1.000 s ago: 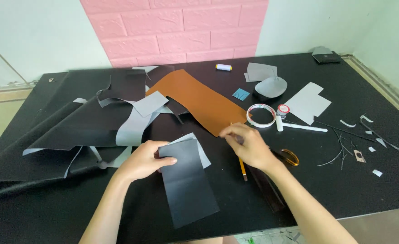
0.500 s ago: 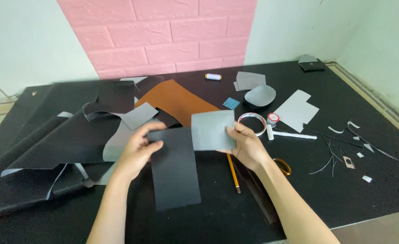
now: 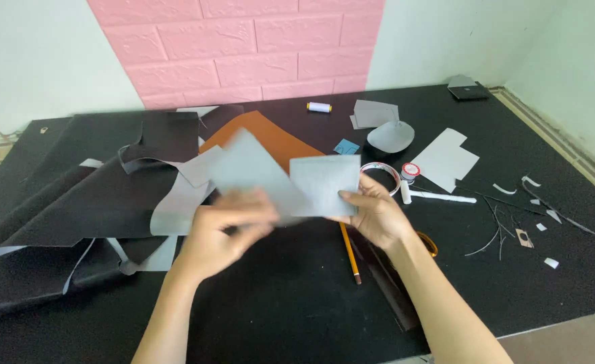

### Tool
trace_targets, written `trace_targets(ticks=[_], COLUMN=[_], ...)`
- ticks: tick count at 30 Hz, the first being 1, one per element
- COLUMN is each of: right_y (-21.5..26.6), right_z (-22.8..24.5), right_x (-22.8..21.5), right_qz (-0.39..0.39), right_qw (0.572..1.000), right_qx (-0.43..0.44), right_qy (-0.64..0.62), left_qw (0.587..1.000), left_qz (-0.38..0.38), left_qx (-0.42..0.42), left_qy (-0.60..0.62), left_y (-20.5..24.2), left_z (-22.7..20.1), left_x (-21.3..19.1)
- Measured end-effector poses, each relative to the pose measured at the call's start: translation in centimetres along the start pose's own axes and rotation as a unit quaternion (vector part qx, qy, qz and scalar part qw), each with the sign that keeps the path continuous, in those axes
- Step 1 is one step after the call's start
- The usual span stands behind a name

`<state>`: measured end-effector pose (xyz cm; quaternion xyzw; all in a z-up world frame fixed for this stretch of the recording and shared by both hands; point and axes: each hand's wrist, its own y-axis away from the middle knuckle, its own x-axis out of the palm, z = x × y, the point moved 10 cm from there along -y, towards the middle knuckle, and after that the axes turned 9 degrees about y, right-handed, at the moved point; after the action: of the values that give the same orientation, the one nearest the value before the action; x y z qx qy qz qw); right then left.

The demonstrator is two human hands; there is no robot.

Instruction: Using a ruler and pencil to mark lines on a piece of leather and then cutting it with scissors.

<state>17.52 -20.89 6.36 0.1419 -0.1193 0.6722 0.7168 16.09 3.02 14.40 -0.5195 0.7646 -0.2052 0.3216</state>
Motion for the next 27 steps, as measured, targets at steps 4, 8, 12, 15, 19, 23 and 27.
trace_targets(ticks=[4,8,12,15,19,23,27], right_y=[-0.8,-0.3,0.1,0.2,0.3,0.1,-0.3], right_z=[0.2,1.1,1.2,1.2,1.4,0.8,-0.3], right_x=[-2.8,-2.7,-1.6,-1.7,-1.6,-1.7,-1.2], right_qz=[-0.028,-0.038,-0.034,-0.037,-0.039,-0.021,0.006], right_qw=[0.999,0.999,0.999,0.998,0.999,0.999,0.999], right_qx=[-0.020,-0.023,-0.016,-0.014,-0.016,-0.004,0.000], right_qy=[-0.005,0.010,0.030,0.039,0.032,0.040,0.033], left_qw=[0.909,0.938,0.952,0.919,0.885,0.848,0.944], left_qz=[0.310,0.176,0.001,0.077,0.153,0.228,0.088], left_qx=[-0.275,-0.299,-0.261,-0.333,-0.384,-0.432,-0.316], left_qy=[-0.028,0.017,-0.163,-0.195,-0.214,-0.203,-0.023], left_y=[4.0,2.4,2.1,2.8,3.5,4.5,2.8], left_z=[5.3,6.3,8.9,10.3,10.7,9.4,7.4], left_x=[5.1,2.8,-1.3,-0.2,0.7,1.9,2.2])
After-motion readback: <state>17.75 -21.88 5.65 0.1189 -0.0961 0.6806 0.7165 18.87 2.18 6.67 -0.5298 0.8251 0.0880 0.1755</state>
